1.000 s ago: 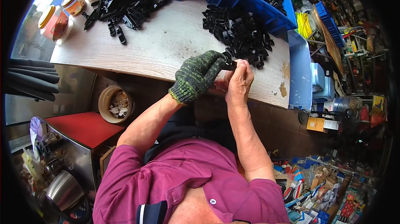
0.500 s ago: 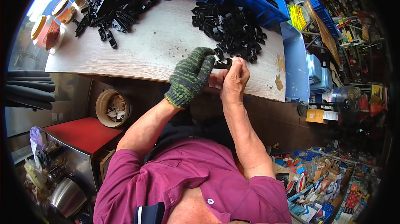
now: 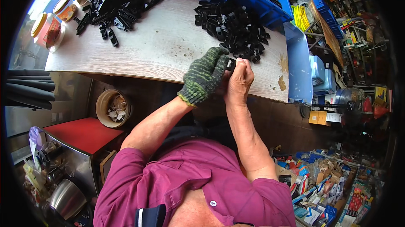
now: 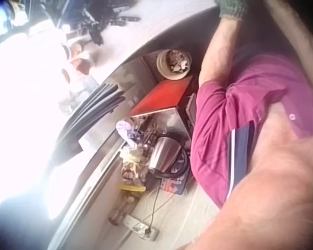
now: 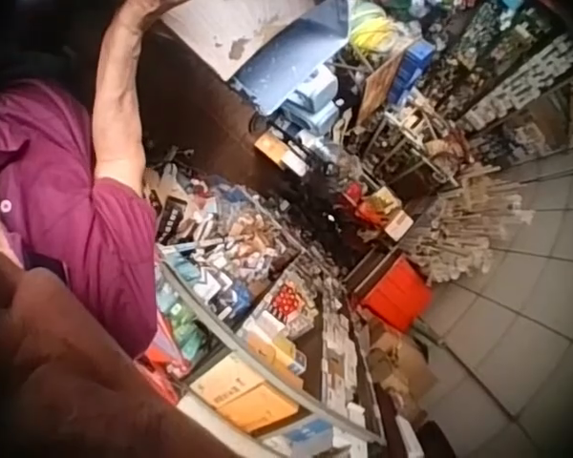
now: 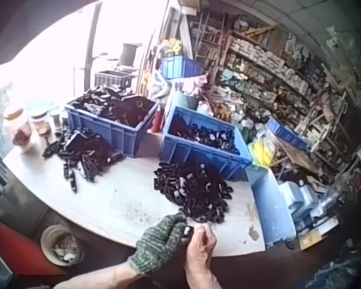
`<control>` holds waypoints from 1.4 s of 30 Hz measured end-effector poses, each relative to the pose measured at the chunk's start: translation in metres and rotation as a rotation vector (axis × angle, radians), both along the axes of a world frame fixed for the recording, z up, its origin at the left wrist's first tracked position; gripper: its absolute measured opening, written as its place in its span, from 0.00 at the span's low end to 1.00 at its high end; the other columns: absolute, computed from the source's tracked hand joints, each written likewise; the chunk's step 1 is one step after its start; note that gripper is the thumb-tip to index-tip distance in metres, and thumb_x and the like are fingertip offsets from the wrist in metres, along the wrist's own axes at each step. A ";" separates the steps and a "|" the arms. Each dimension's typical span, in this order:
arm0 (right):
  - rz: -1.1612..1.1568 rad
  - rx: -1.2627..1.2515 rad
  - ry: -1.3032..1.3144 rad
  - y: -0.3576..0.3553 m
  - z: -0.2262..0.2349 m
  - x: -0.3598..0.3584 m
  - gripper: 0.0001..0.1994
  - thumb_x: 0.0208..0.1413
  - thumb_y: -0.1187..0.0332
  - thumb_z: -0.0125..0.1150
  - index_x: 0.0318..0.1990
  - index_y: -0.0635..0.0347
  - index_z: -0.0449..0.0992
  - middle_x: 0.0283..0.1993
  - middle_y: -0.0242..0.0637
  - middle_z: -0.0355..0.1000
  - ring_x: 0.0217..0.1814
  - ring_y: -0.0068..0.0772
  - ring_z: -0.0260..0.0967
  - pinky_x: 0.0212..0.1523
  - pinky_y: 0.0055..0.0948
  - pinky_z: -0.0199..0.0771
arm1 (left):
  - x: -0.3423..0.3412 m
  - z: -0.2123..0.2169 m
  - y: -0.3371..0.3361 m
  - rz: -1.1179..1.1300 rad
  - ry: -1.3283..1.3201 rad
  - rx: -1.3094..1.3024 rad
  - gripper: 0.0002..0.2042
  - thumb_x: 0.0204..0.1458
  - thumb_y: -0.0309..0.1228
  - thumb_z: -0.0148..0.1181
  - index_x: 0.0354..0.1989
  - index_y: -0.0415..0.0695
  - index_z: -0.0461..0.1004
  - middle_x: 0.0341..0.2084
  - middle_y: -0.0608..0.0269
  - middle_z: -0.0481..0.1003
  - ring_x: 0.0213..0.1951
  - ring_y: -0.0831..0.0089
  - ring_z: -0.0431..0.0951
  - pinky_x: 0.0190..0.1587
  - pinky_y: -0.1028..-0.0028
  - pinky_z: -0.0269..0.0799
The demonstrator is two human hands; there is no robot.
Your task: Sort and inspect small black plastic components at a workbench.
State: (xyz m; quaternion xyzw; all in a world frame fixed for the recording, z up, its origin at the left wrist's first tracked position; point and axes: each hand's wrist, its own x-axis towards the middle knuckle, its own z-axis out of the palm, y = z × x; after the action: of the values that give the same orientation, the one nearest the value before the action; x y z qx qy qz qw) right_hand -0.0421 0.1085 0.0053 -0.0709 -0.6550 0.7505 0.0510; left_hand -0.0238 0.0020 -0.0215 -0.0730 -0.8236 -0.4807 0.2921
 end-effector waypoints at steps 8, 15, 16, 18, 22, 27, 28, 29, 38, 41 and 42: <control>0.084 -0.056 -0.062 -0.001 0.003 0.001 0.12 0.65 0.65 0.46 0.27 0.55 0.62 0.16 0.25 0.56 0.11 0.22 0.58 0.12 0.26 0.60 | 0.003 0.008 -0.010 -0.033 -0.246 0.199 0.11 0.62 0.34 0.52 0.48 0.45 0.75 0.41 0.54 0.77 0.38 0.52 0.79 0.38 0.58 0.74; 0.019 0.136 0.158 0.009 -0.010 -0.005 0.15 0.64 0.67 0.50 0.23 0.56 0.61 0.20 0.20 0.52 0.23 0.12 0.48 0.23 0.21 0.53 | -0.001 0.001 0.019 0.023 -0.217 0.000 0.14 0.59 0.25 0.55 0.53 0.39 0.72 0.51 0.50 0.73 0.41 0.55 0.78 0.39 0.61 0.75; 0.017 0.128 0.163 0.011 -0.013 -0.006 0.15 0.64 0.67 0.51 0.23 0.56 0.61 0.20 0.20 0.53 0.23 0.13 0.49 0.23 0.21 0.54 | 0.000 0.001 0.019 -0.001 -0.227 -0.041 0.15 0.59 0.26 0.55 0.54 0.39 0.71 0.51 0.49 0.72 0.41 0.55 0.78 0.38 0.61 0.75; 0.019 0.121 0.170 0.008 -0.011 -0.005 0.15 0.63 0.67 0.51 0.23 0.55 0.61 0.20 0.20 0.53 0.23 0.13 0.49 0.24 0.21 0.55 | -0.002 -0.009 0.014 0.032 -0.056 -0.124 0.14 0.59 0.26 0.55 0.53 0.39 0.72 0.49 0.50 0.74 0.40 0.58 0.79 0.37 0.62 0.75; 0.037 -0.056 -0.005 0.010 -0.004 -0.005 0.14 0.62 0.61 0.49 0.23 0.52 0.62 0.17 0.23 0.50 0.18 0.19 0.50 0.24 0.28 0.65 | -0.002 -0.013 -0.006 -0.164 -0.086 0.225 0.11 0.61 0.26 0.54 0.51 0.39 0.73 0.39 0.52 0.78 0.36 0.67 0.80 0.36 0.65 0.75; -0.165 -0.159 -0.165 0.056 0.019 -0.030 0.18 0.61 0.55 0.48 0.23 0.54 0.58 0.11 0.26 0.44 0.11 0.26 0.51 0.27 0.57 0.82 | -0.013 0.012 -0.038 0.037 -0.026 0.095 0.10 0.55 0.27 0.58 0.44 0.46 0.78 0.40 0.54 0.78 0.44 0.54 0.78 0.44 0.59 0.75; -0.243 -0.183 -0.155 0.071 0.025 -0.038 0.15 0.60 0.56 0.50 0.28 0.56 0.59 0.11 0.27 0.46 0.11 0.26 0.52 0.25 0.53 0.82 | -0.015 0.021 -0.044 0.037 -0.031 -0.134 0.11 0.53 0.27 0.58 0.44 0.47 0.78 0.40 0.55 0.78 0.44 0.53 0.76 0.45 0.58 0.74; -0.328 -0.206 -0.141 0.089 0.032 -0.047 0.14 0.59 0.58 0.51 0.32 0.59 0.61 0.11 0.28 0.48 0.11 0.27 0.53 0.23 0.50 0.82 | -0.019 0.027 -0.045 0.030 -0.031 -0.362 0.11 0.52 0.28 0.58 0.44 0.49 0.79 0.41 0.56 0.77 0.45 0.52 0.75 0.45 0.57 0.74; -0.489 -0.087 -0.138 0.154 0.033 -0.062 0.16 0.54 0.55 0.64 0.40 0.54 0.68 0.13 0.32 0.51 0.17 0.34 0.59 0.29 0.55 0.81 | -0.048 0.009 -0.038 -0.165 -0.003 -0.635 0.11 0.46 0.28 0.59 0.39 0.49 0.79 0.42 0.58 0.75 0.47 0.55 0.72 0.45 0.56 0.70; -0.117 -0.017 -0.167 0.119 0.019 -0.045 0.12 0.56 0.58 0.63 0.37 0.56 0.70 0.10 0.28 0.53 0.12 0.27 0.59 0.23 0.49 0.81 | -0.046 0.004 -0.037 -0.144 0.071 -0.634 0.11 0.44 0.28 0.57 0.38 0.48 0.77 0.37 0.55 0.76 0.45 0.54 0.73 0.42 0.55 0.69; -0.036 -0.020 -0.166 0.103 0.016 -0.040 0.15 0.57 0.58 0.64 0.43 0.59 0.73 0.10 0.26 0.54 0.11 0.27 0.59 0.24 0.46 0.79 | -0.044 0.007 -0.038 -0.146 0.069 -0.609 0.11 0.46 0.28 0.58 0.40 0.47 0.77 0.37 0.54 0.76 0.44 0.53 0.74 0.44 0.54 0.69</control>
State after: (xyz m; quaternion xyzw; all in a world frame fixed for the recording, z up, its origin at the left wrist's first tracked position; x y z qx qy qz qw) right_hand -0.0821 0.2116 0.0211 -0.1454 -0.6480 0.7476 0.0092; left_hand -0.0680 -0.0362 -0.0143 -0.2324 -0.9119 -0.2287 0.2493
